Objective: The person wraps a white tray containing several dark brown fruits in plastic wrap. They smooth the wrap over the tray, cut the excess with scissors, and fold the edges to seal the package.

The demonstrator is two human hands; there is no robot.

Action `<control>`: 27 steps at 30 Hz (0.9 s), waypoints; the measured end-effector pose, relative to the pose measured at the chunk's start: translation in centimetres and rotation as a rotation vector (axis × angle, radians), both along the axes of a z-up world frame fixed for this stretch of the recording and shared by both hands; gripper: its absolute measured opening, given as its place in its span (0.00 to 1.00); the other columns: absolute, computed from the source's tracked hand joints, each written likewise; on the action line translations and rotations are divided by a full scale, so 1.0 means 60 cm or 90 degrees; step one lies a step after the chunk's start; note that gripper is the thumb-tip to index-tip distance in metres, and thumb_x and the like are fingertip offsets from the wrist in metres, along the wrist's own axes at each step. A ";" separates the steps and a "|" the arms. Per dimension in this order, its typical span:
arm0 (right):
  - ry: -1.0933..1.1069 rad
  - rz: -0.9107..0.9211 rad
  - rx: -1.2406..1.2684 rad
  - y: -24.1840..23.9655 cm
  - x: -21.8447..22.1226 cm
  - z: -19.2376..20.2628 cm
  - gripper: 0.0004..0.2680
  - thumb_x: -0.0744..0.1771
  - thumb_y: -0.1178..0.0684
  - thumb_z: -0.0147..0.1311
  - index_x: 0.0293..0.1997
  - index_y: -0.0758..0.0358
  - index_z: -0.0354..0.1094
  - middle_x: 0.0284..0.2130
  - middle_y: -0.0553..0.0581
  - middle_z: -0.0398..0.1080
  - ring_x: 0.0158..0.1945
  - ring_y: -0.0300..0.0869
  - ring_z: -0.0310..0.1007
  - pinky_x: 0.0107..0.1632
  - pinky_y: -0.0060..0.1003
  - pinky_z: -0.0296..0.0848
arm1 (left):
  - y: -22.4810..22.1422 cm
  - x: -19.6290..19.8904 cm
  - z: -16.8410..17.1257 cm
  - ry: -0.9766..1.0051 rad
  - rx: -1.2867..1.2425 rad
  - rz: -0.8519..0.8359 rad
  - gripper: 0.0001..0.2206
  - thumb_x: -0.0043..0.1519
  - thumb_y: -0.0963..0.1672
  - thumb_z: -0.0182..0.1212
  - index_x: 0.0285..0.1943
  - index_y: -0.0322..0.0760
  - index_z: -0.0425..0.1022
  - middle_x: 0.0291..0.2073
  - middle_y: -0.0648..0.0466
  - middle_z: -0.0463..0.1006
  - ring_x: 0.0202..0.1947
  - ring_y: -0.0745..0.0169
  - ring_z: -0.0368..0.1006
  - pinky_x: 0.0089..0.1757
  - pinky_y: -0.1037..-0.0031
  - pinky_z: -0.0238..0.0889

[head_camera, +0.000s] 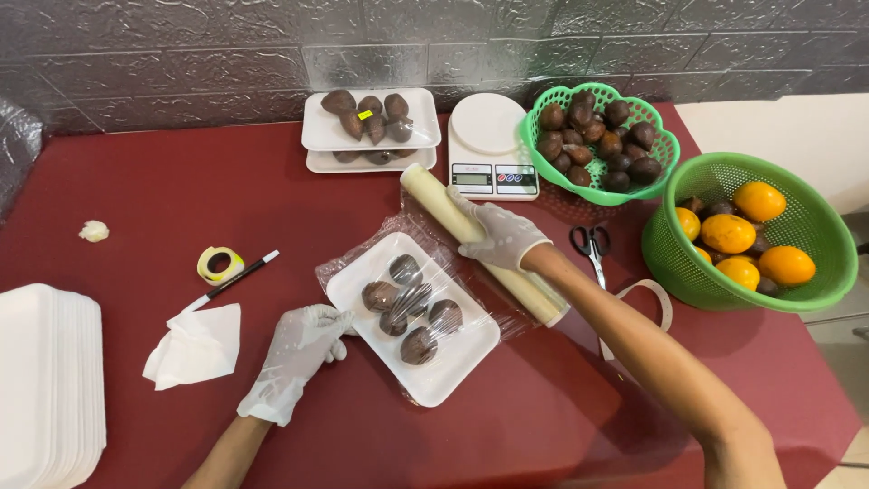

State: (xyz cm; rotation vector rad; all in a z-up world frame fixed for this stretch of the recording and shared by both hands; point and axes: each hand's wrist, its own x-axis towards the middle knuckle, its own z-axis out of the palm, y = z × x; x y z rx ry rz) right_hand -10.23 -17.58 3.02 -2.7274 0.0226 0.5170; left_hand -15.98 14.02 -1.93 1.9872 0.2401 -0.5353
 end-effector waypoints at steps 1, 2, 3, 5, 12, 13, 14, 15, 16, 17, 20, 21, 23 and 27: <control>0.000 0.003 0.000 0.004 0.005 0.003 0.32 0.63 0.35 0.56 0.77 0.36 0.45 0.64 0.54 0.63 0.69 0.53 0.62 0.69 0.51 0.63 | -0.005 -0.010 0.014 0.000 0.000 0.003 0.15 0.62 0.48 0.64 0.42 0.29 0.83 0.16 0.46 0.81 0.17 0.65 0.71 0.26 0.79 0.62; 0.015 0.039 0.001 0.008 0.010 0.006 0.34 0.64 0.41 0.55 0.78 0.33 0.35 0.59 0.58 0.65 0.65 0.55 0.64 0.64 0.51 0.64 | -0.009 -0.019 0.029 0.017 -0.007 0.022 0.14 0.63 0.48 0.63 0.39 0.29 0.84 0.15 0.47 0.78 0.17 0.65 0.68 0.28 0.77 0.62; 0.029 0.075 0.001 0.012 0.016 0.009 0.37 0.65 0.46 0.54 0.80 0.31 0.26 0.54 0.62 0.66 0.61 0.57 0.66 0.59 0.52 0.65 | -0.014 -0.028 0.043 0.033 -0.014 0.042 0.14 0.63 0.47 0.62 0.36 0.30 0.84 0.15 0.48 0.76 0.18 0.65 0.65 0.30 0.76 0.62; 0.046 0.081 -0.009 0.012 0.021 -0.002 0.36 0.66 0.44 0.54 0.80 0.32 0.25 0.52 0.61 0.65 0.59 0.57 0.66 0.59 0.51 0.64 | -0.010 -0.026 0.042 0.058 -0.006 0.036 0.13 0.63 0.46 0.61 0.37 0.30 0.83 0.17 0.46 0.79 0.18 0.64 0.66 0.31 0.75 0.63; 0.009 0.057 -0.039 0.002 0.023 -0.036 0.34 0.65 0.37 0.57 0.79 0.32 0.36 0.63 0.57 0.62 0.68 0.52 0.62 0.69 0.50 0.65 | 0.025 -0.004 0.050 -0.018 0.134 0.043 0.16 0.63 0.53 0.62 0.46 0.40 0.84 0.29 0.52 0.86 0.22 0.66 0.79 0.28 0.77 0.67; 0.010 0.053 -0.039 0.004 0.016 -0.030 0.34 0.65 0.37 0.57 0.79 0.32 0.36 0.63 0.57 0.62 0.68 0.52 0.62 0.69 0.50 0.65 | 0.025 0.000 0.052 -0.018 0.134 0.039 0.16 0.63 0.53 0.62 0.46 0.40 0.84 0.29 0.52 0.86 0.22 0.66 0.79 0.28 0.77 0.67; 0.000 0.043 -0.049 0.008 0.008 -0.023 0.33 0.65 0.36 0.56 0.79 0.35 0.38 0.62 0.57 0.62 0.67 0.52 0.63 0.67 0.50 0.66 | 0.026 0.003 0.053 -0.080 0.203 0.016 0.14 0.63 0.54 0.60 0.49 0.49 0.81 0.35 0.58 0.86 0.33 0.65 0.79 0.38 0.72 0.69; -0.009 0.033 -0.058 0.012 0.001 -0.017 0.33 0.66 0.35 0.56 0.79 0.37 0.40 0.61 0.57 0.63 0.67 0.52 0.64 0.66 0.49 0.67 | 0.028 0.005 0.054 -0.143 0.271 -0.008 0.13 0.63 0.54 0.58 0.52 0.58 0.79 0.41 0.64 0.86 0.44 0.64 0.80 0.47 0.68 0.70; -0.010 0.032 -0.058 0.008 -0.004 -0.022 0.33 0.66 0.35 0.56 0.79 0.37 0.40 0.61 0.57 0.63 0.67 0.52 0.64 0.66 0.49 0.67 | 0.018 0.012 0.064 -0.144 0.271 -0.009 0.13 0.63 0.54 0.58 0.52 0.58 0.79 0.41 0.64 0.86 0.44 0.64 0.80 0.47 0.68 0.70; -0.019 0.031 -0.072 0.004 -0.009 -0.027 0.33 0.66 0.35 0.55 0.79 0.38 0.40 0.61 0.56 0.62 0.66 0.51 0.65 0.65 0.49 0.68 | 0.008 0.018 0.074 -0.180 0.260 -0.038 0.15 0.64 0.53 0.57 0.57 0.56 0.76 0.44 0.61 0.85 0.46 0.62 0.79 0.50 0.65 0.69; -0.025 0.030 -0.106 -0.014 -0.027 -0.045 0.34 0.65 0.32 0.54 0.80 0.38 0.38 0.62 0.54 0.62 0.65 0.50 0.65 0.64 0.49 0.69 | -0.028 0.046 0.103 -0.265 0.221 -0.107 0.18 0.65 0.49 0.55 0.65 0.49 0.71 0.52 0.56 0.81 0.52 0.57 0.76 0.54 0.60 0.68; -0.022 0.031 -0.127 -0.022 -0.034 -0.051 0.35 0.65 0.30 0.54 0.80 0.38 0.35 0.63 0.53 0.61 0.66 0.49 0.65 0.64 0.49 0.69 | -0.041 0.057 0.113 -0.314 0.193 -0.144 0.19 0.65 0.47 0.54 0.67 0.46 0.69 0.55 0.53 0.79 0.55 0.54 0.75 0.55 0.58 0.67; -0.037 0.028 -0.138 -0.028 -0.054 -0.054 0.34 0.65 0.32 0.53 0.80 0.39 0.36 0.59 0.54 0.64 0.63 0.51 0.67 0.62 0.50 0.71 | -0.047 0.133 0.051 -0.410 0.226 -0.229 0.21 0.67 0.48 0.52 0.70 0.52 0.65 0.60 0.58 0.74 0.61 0.58 0.67 0.58 0.56 0.62; -0.060 -0.014 -0.091 -0.028 -0.086 -0.044 0.27 0.69 0.37 0.49 0.79 0.40 0.43 0.53 0.55 0.68 0.58 0.51 0.71 0.59 0.48 0.73 | -0.110 0.257 -0.018 -0.751 0.342 -0.453 0.20 0.68 0.49 0.55 0.70 0.49 0.69 0.67 0.54 0.67 0.69 0.51 0.58 0.59 0.56 0.57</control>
